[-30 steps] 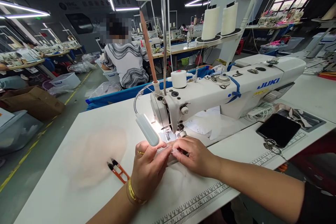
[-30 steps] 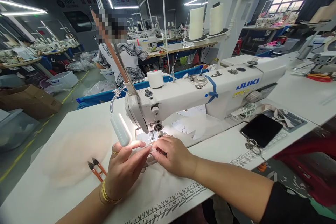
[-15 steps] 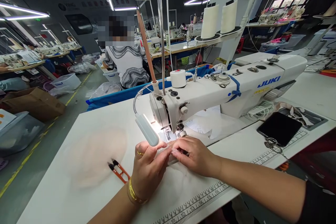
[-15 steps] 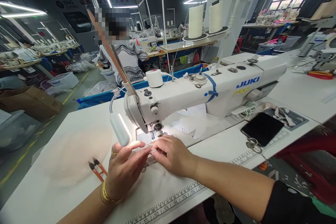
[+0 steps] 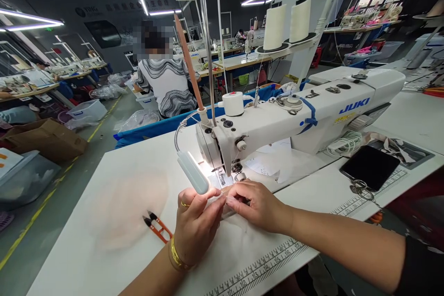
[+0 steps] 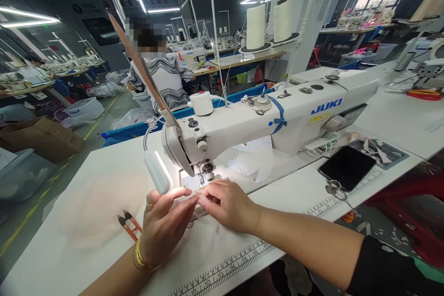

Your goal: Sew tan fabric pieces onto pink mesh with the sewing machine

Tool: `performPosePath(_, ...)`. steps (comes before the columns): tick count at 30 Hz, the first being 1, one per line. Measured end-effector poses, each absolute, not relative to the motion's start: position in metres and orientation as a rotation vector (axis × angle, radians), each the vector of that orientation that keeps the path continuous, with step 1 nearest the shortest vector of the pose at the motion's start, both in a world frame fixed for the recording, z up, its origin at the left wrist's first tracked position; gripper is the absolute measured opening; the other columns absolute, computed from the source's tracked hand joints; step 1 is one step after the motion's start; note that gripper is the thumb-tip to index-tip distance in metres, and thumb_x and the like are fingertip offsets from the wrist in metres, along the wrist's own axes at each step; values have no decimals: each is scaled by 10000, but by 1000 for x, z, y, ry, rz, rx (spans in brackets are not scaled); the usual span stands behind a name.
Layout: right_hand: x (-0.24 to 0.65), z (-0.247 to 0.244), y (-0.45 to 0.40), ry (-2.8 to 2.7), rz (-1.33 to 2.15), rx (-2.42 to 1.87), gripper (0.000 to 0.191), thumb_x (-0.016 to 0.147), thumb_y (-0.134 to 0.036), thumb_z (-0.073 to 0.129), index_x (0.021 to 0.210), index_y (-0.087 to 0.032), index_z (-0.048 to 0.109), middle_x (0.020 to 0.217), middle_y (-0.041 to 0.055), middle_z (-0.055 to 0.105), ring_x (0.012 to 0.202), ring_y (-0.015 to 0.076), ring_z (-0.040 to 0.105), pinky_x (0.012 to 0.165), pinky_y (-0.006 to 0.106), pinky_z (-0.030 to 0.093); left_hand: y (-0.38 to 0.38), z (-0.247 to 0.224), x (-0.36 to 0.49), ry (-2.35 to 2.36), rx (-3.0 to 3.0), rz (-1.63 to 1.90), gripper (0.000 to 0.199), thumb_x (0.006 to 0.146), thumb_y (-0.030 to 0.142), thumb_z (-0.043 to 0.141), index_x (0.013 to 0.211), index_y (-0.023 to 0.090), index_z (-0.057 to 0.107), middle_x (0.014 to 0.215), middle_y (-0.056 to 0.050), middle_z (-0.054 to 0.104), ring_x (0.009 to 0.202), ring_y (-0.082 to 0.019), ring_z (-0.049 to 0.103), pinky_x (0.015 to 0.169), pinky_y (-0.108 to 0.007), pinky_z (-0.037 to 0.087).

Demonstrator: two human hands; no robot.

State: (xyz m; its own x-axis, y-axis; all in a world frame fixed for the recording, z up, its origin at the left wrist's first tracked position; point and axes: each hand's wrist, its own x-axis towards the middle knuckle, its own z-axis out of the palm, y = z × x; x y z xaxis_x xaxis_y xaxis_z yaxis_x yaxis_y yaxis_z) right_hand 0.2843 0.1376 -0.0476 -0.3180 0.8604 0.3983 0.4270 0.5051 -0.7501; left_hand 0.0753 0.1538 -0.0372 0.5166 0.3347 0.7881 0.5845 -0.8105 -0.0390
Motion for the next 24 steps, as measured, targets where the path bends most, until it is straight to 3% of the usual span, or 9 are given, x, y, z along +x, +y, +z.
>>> performPosePath(14, 284, -47, 138, -1921, 725, -1049, 202, 977, -212, 588, 775, -216, 581, 789, -9, 693, 765, 170, 618, 766, 317, 443, 153, -34, 76, -772, -2479, -1163, 187, 963, 93, 640, 1053, 236, 718, 986, -57, 758, 764, -165, 601, 791, -357, 393)
performPosePath(20, 284, -50, 138, -1938, 686, -1016, 211, 996, -253, 558, 787, -225, 549, 795, 7, 686, 761, 179, 606, 767, 318, 449, 154, -38, 78, -783, -2490, -1182, 144, 941, 83, 661, 984, 209, 717, 985, -71, 751, 805, -177, 647, 837, -362, 395)
performPosePath(24, 285, -52, 139, -1941, 648, -1007, 230, 971, -217, 558, 753, -221, 485, 727, -18, 619, 698, 158, 544, 714, 292, 409, 155, -40, 79, -811, -2495, -1203, 232, 938, 64, 644, 1114, 194, 723, 1033, -94, 750, 892, -210, 688, 880, -375, 396)
